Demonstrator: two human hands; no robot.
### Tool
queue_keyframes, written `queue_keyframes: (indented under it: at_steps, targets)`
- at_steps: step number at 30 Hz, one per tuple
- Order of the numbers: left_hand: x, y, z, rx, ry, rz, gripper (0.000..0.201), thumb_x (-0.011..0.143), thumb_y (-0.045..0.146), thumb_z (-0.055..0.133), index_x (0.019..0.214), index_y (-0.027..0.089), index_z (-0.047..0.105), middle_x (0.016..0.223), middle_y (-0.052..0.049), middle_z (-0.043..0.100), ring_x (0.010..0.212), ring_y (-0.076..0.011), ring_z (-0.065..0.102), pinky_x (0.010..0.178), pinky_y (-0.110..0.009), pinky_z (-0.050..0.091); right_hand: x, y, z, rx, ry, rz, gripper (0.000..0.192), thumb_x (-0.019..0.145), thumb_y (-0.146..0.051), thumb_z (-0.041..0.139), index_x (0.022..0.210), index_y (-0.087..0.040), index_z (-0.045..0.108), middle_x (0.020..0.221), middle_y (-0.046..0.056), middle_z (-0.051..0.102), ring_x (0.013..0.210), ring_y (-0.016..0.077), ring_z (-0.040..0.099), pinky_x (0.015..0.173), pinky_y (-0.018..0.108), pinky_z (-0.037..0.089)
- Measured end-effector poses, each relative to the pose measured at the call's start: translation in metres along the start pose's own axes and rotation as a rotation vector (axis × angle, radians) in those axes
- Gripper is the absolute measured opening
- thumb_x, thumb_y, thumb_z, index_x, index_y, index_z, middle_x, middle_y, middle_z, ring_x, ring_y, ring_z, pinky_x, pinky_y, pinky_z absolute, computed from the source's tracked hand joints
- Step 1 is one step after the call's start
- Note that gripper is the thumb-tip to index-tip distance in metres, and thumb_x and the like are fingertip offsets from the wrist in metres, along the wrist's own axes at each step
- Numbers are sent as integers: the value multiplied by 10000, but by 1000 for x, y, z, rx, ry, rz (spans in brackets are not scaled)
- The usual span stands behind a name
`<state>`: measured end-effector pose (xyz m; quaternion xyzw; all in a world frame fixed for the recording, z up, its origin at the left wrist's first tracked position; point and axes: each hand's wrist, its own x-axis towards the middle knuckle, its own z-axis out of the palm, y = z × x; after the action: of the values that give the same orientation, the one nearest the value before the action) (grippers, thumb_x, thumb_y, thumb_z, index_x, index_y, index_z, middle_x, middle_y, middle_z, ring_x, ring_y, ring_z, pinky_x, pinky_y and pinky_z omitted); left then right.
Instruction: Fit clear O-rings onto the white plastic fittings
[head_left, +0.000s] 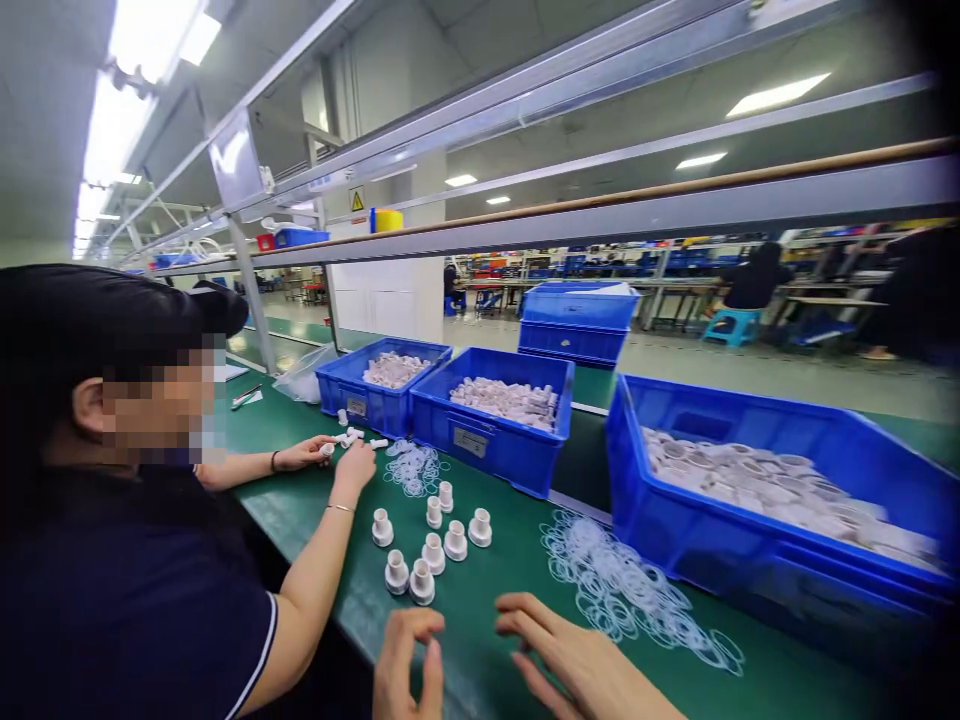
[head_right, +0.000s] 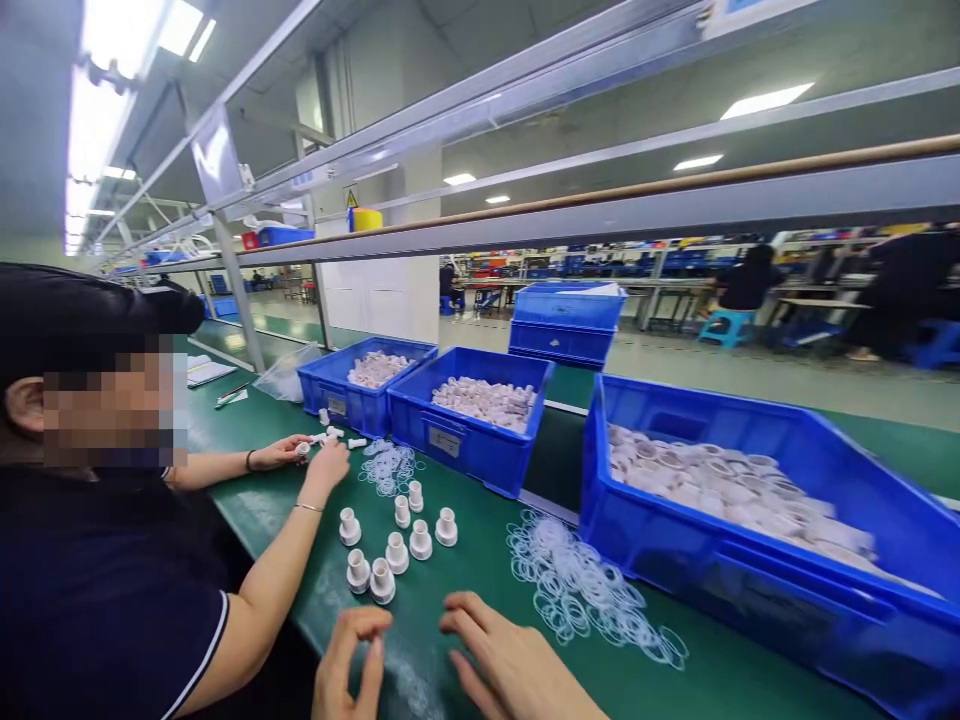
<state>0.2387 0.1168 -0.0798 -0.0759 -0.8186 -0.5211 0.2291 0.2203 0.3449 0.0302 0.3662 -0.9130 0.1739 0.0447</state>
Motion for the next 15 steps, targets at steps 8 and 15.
queue_keyframes:
  at_steps: [8, 15]
  targets:
    - [50, -25, -27, 79, 156, -149, 385, 922, 375, 446, 1266, 211, 500, 1299, -115, 545, 1196, -217, 545, 1044, -416, 468, 98, -13, 29, -74, -171, 4, 340, 907, -149, 519, 1230, -257, 529, 1431, 158, 439, 1023, 312, 673, 793, 501, 590]
    - [56, -24, -13, 12, -116, -264, 408, 940, 392, 381, 1290, 200, 462, 1328, -116, 526, 1276, -207, 470, 1123, -408, 363, 112, -4, 45, -80, -135, 28, 213, 915, -113, 482, 1095, -182, 574, 1244, 159, 524, 883, 243, 686, 764, 410, 588]
